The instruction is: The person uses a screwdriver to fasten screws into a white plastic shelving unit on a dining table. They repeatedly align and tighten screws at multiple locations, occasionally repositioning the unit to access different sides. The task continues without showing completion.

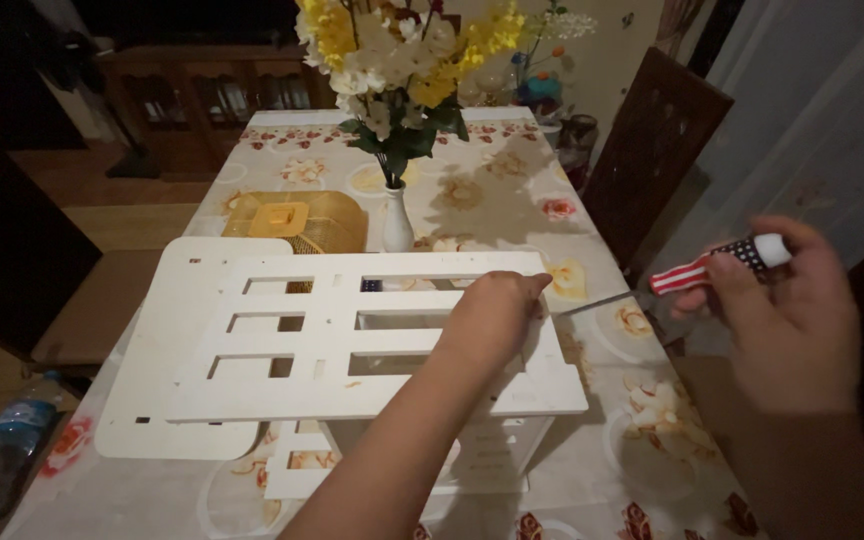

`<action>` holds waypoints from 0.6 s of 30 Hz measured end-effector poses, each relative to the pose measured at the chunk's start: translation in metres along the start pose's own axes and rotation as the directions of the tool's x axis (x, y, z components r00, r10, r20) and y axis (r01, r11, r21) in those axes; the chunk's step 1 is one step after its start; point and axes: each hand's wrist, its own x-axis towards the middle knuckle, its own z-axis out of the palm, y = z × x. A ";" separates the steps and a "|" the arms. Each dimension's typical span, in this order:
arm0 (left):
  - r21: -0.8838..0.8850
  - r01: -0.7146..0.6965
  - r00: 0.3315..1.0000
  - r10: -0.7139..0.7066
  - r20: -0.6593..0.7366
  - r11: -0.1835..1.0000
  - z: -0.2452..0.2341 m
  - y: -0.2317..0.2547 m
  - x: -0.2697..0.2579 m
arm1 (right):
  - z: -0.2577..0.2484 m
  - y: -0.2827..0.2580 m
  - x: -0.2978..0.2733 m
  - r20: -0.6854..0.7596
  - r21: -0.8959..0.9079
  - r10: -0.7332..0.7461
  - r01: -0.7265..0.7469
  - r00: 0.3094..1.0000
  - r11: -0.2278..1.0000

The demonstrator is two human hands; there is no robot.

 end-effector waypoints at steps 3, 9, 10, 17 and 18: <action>-0.021 0.013 1.000 -0.012 0.014 1.000 -0.002 -0.001 0.000 | 0.003 0.000 0.006 0.010 0.040 -0.013 0.013 1.000 0.999; 0.097 -0.105 0.994 0.102 0.037 0.990 -0.001 0.000 0.000 | 0.002 0.005 0.011 0.028 0.026 -0.046 0.045 0.999 0.999; 0.131 -0.088 0.995 0.081 0.061 0.987 0.001 0.002 0.001 | 0.002 0.006 0.012 0.029 0.006 -0.034 0.034 0.999 0.999; 0.126 -0.150 0.988 0.144 0.055 0.981 -0.002 0.000 -0.010 | 0.018 0.003 0.023 0.116 -0.143 0.055 -0.038 0.992 0.989; 0.045 -0.118 0.993 0.118 0.000 0.992 -0.002 -0.002 -0.012 | 0.021 0.002 0.026 0.131 -0.150 0.032 -0.012 0.991 0.989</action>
